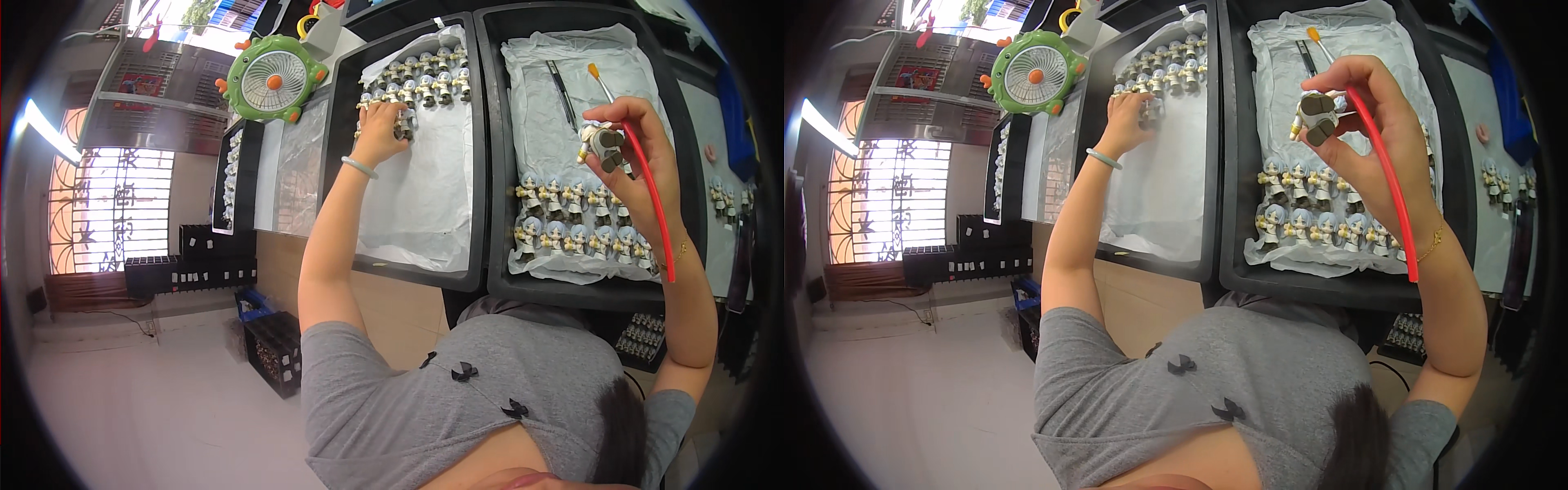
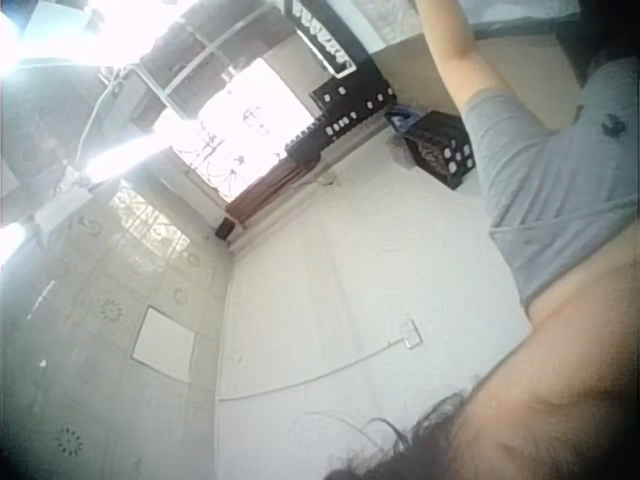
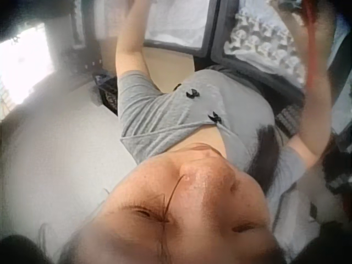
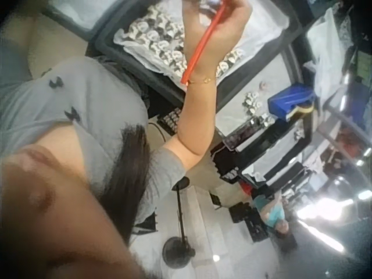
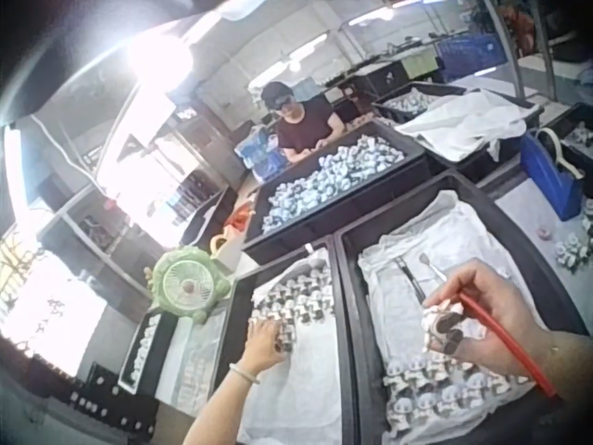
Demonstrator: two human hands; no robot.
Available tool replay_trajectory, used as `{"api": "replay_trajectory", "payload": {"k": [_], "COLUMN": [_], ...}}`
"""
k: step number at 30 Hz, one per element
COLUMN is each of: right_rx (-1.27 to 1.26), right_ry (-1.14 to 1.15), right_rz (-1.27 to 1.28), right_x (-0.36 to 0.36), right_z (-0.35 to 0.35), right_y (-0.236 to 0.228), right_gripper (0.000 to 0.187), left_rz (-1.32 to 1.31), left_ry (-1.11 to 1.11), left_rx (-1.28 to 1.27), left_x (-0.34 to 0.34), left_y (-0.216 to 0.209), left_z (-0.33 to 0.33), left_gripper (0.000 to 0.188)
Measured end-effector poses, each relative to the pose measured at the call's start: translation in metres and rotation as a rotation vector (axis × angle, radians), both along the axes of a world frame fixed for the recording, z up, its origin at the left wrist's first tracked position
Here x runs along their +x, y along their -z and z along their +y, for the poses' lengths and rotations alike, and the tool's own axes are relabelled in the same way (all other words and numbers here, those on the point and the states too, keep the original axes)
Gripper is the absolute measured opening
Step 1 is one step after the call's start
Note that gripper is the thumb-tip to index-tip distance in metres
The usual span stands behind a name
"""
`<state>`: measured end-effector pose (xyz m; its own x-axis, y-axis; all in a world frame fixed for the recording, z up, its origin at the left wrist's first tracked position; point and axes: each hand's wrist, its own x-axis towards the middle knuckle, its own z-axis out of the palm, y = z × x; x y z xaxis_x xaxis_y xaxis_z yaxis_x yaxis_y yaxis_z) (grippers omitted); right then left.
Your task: The person sits at a workbench and paints small figurines. They use a red paintbrush to apply gold paint to the figurines' details and a black craft knife to scrape or refine specific areas. The person handles the figurines one by one, picking them up from a tray, working on them, and placing them back.
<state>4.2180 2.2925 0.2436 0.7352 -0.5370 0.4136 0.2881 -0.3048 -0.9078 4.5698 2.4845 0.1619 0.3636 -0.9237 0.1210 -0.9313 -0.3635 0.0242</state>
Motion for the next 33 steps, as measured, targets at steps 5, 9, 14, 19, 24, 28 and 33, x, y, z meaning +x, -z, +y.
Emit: {"api": "replay_trajectory", "payload": {"k": [5, 9, 14, 19, 24, 28, 33], "right_rx": [0.020, 0.011, -0.145, -0.329, -0.489, -0.334, -0.443], "right_ry": [-0.006, 0.003, 0.028, -0.005, -0.031, -0.045, -0.051], "right_rz": [0.001, 0.007, 0.055, 0.102, 0.006, -0.100, -0.083], "right_x": [0.000, 0.001, -0.001, 0.002, -0.001, -0.002, -0.002], "right_z": [0.000, 0.000, 0.000, 0.012, 0.017, 0.015, 0.013], "right_y": [0.000, 0.000, -0.001, 0.002, 0.002, 0.001, 0.000], "right_gripper": [0.035, 0.036, 0.036, 0.037, 0.042, 0.040, 0.038], "left_rz": [-0.070, -0.015, 0.187, 1.247, 1.540, 1.748, 1.734], "left_ry": [0.057, 0.019, 0.023, 0.380, 0.469, 0.453, 0.432], "left_rx": [-0.009, 0.053, -0.103, -0.248, -0.130, -0.218, -0.303], "left_x": [-0.001, 0.002, -0.039, -0.151, -0.202, -0.206, -0.207], "left_y": [0.003, -0.002, -0.042, -0.073, -0.086, -0.086, -0.080], "left_z": [0.000, -0.001, -0.019, -0.041, -0.052, -0.051, -0.043], "left_gripper": [0.059, 0.062, 0.066, 0.068, 0.091, 0.090, 0.085]}}
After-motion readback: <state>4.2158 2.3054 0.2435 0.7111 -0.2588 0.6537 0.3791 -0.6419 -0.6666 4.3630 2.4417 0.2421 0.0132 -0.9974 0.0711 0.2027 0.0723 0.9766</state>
